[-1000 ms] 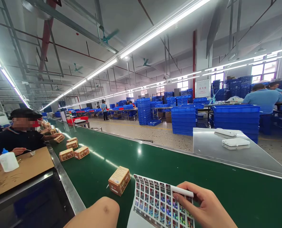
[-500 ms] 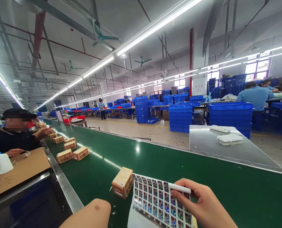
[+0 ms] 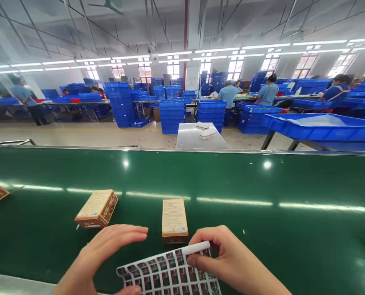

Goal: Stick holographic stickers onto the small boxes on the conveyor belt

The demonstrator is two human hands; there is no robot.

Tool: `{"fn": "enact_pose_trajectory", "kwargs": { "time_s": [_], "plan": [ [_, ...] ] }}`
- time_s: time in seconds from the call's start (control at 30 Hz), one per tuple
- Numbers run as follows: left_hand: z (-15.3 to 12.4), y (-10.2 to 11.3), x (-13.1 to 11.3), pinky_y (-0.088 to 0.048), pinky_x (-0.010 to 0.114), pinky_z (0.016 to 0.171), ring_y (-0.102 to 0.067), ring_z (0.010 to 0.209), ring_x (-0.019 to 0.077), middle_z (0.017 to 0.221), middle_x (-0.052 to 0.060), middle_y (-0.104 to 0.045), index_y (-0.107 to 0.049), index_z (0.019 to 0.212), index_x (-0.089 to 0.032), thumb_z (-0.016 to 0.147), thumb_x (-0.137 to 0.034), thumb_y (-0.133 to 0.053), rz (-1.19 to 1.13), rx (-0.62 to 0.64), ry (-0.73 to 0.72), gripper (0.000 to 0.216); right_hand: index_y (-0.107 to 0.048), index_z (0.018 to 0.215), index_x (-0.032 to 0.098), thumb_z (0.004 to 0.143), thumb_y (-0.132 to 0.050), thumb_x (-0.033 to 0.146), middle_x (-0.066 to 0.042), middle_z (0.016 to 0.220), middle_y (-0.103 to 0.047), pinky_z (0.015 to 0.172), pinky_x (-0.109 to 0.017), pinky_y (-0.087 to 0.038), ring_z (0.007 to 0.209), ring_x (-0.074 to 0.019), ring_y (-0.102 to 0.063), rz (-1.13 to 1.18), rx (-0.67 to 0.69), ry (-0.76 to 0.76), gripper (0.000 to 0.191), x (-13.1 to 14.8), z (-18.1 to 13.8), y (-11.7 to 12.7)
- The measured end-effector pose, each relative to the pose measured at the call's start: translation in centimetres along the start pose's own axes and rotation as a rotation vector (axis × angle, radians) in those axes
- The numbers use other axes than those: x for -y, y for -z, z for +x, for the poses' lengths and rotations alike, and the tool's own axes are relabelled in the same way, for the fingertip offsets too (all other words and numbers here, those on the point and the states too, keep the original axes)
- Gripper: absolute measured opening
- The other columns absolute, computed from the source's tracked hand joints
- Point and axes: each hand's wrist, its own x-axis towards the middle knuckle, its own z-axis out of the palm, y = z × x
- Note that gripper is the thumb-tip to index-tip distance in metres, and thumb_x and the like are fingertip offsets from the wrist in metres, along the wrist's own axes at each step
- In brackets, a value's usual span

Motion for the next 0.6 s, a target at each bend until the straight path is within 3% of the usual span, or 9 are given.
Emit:
{"fn": "enact_pose_trajectory", "kwargs": {
  "time_s": [0.07,0.13,0.2,0.33,0.4,0.43,0.53,0.6],
  "plan": [
    [1.2,-1.5,-0.3,-0.055,0.038,0.092,-0.072,0.101,0.0298,0.111,0.001,-0.08,-0.076,0.111,-0.03,0.059,-0.029,-0.092,0.003,0.202,0.024,0.054,-0.073,0.076,0.021,0.086,-0.071,0.033,0.002,0.07,-0.064,0.057,-0.023,-0.039,0.065,-0.0149,-0.055,-0.016,-0.009,-0.056,0.016,-0.5,-0.8,-0.5],
    [2.0,-2.6,-0.5,-0.054,0.033,0.079,-0.072,0.084,0.025,0.094,0.001,-0.082,-0.079,0.101,-0.026,0.066,-0.023,-0.085,-0.011,0.326,0.13,0.036,-0.073,0.077,0.021,0.086,-0.072,0.035,0.001,0.071,-0.065,0.058,-0.023,-0.039,0.066,-0.0154,-0.055,-0.019,-0.027,-0.082,0.017,-1.1,-1.3,-0.7],
    [2.3,-3.1,-0.4,-0.049,0.027,0.066,-0.068,0.07,0.0199,0.077,-0.001,-0.079,-0.08,0.086,-0.023,0.076,-0.023,-0.075,-0.099,0.368,0.263,0.012,-0.073,0.077,0.021,0.087,-0.072,0.038,0.001,0.072,-0.065,0.06,-0.024,-0.04,0.069,-0.0158,-0.056,0.014,-0.056,-0.097,0.019,-1.6,-1.5,-0.6],
    [2.1,-3.8,0.8,-0.045,0.022,0.06,-0.066,0.068,0.0181,0.073,0.002,-0.078,-0.081,0.079,-0.019,0.078,-0.027,-0.072,-0.389,0.306,0.479,0.012,-0.072,0.077,0.021,0.089,-0.072,0.041,0.001,0.072,-0.065,0.057,-0.023,-0.041,0.066,-0.015,-0.057,0.153,-0.072,-0.142,0.023,-2.4,-1.8,-0.3],
    [1.7,-4.4,1.4,-0.046,0.022,0.06,-0.065,0.068,0.0183,0.073,0.004,-0.077,-0.082,0.075,-0.017,0.077,-0.03,-0.074,-0.508,0.264,0.524,0.015,-0.074,0.084,0.023,0.088,-0.071,0.037,0.001,0.074,-0.067,0.06,-0.024,-0.045,0.068,-0.016,-0.06,0.124,-0.091,-0.134,0.016,-2.5,-1.9,-0.2],
    [1.6,-4.8,1.7,-0.046,0.022,0.06,-0.064,0.067,0.0182,0.072,0.004,-0.077,-0.082,0.073,-0.017,0.078,-0.032,-0.074,-0.544,0.251,0.535,0.018,-0.075,0.093,0.024,0.088,-0.071,0.035,0.001,0.078,-0.069,0.064,-0.025,-0.049,0.071,-0.0172,-0.063,0.077,-0.114,-0.108,0.012,-2.5,-2.0,-0.2],
    [1.2,-5.8,2.2,-0.043,0.022,0.059,-0.06,0.066,0.0175,0.07,0.004,-0.074,-0.083,0.073,-0.018,0.08,-0.037,-0.074,-0.562,0.215,0.567,0.022,-0.065,0.127,0.032,0.091,-0.067,0.029,-0.001,0.102,-0.074,0.068,-0.026,-0.056,0.091,-0.0214,-0.07,-0.134,-0.231,0.026,0.036,-2.4,-2.3,-0.2],
    [1.0,-6.3,2.2,-0.042,0.022,0.059,-0.058,0.066,0.017,0.069,0.003,-0.073,-0.083,0.075,-0.019,0.081,-0.039,-0.073,-0.541,0.208,0.563,0.023,-0.063,0.13,0.035,0.096,-0.063,0.025,-0.003,0.118,-0.071,0.072,-0.028,-0.059,0.105,-0.0228,-0.068,-0.312,-0.302,0.186,0.035,-2.4,-2.4,-0.4]
  ]
}}
